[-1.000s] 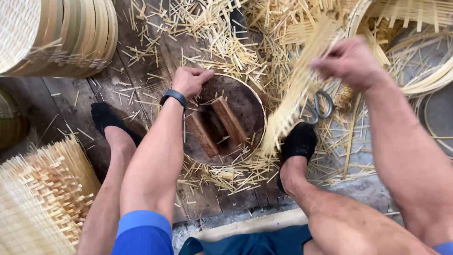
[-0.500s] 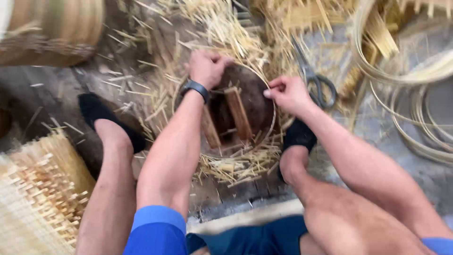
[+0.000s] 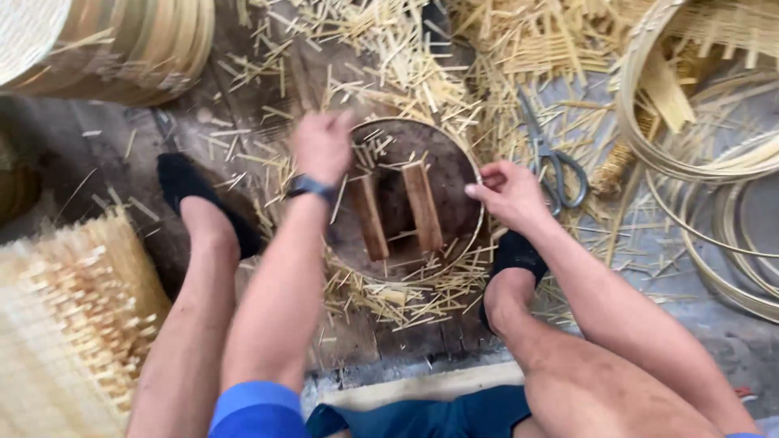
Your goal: The person sits on the floor of a bamboo workshop and assembles a round woven bamboo sieve. They fit a bamboo rim hoop around a woven mat, press the mat onto a round wooden base mold, trim excess bamboo strips with scissors, and place the finished sieve onto a stack of completed sieves.
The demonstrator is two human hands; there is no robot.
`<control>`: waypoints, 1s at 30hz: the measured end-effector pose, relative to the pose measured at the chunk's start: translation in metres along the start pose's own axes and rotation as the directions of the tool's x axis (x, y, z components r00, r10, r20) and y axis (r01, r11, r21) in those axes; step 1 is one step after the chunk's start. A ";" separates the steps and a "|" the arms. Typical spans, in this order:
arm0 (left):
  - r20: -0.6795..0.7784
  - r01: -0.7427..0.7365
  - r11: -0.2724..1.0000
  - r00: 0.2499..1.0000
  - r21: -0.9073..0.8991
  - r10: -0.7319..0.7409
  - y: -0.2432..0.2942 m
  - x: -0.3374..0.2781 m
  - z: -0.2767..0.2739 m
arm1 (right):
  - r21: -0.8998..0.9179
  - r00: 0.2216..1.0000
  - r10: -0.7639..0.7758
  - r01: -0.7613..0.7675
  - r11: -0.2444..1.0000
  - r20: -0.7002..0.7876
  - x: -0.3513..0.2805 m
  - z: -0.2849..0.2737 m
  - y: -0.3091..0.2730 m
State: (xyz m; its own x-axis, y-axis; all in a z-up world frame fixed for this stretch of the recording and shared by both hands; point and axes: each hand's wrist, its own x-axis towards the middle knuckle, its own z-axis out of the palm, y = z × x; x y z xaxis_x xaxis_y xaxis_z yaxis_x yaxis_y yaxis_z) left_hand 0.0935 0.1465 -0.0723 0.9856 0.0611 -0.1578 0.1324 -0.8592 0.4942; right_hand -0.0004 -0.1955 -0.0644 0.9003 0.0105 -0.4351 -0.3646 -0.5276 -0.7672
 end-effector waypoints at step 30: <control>0.403 0.598 -0.083 0.425 -0.797 -0.810 -0.021 -0.198 0.024 | 0.455 0.965 0.235 -0.264 0.850 0.120 -0.002 -0.007 0.012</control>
State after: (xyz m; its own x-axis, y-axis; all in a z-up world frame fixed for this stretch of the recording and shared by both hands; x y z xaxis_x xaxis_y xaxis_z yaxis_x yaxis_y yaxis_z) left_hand -0.1071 0.1404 -0.0715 0.2691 0.5174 -0.8123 0.6619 0.5133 0.5462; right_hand -0.0044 -0.2077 -0.0695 0.7541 -0.0118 -0.6567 -0.6559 -0.0650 -0.7520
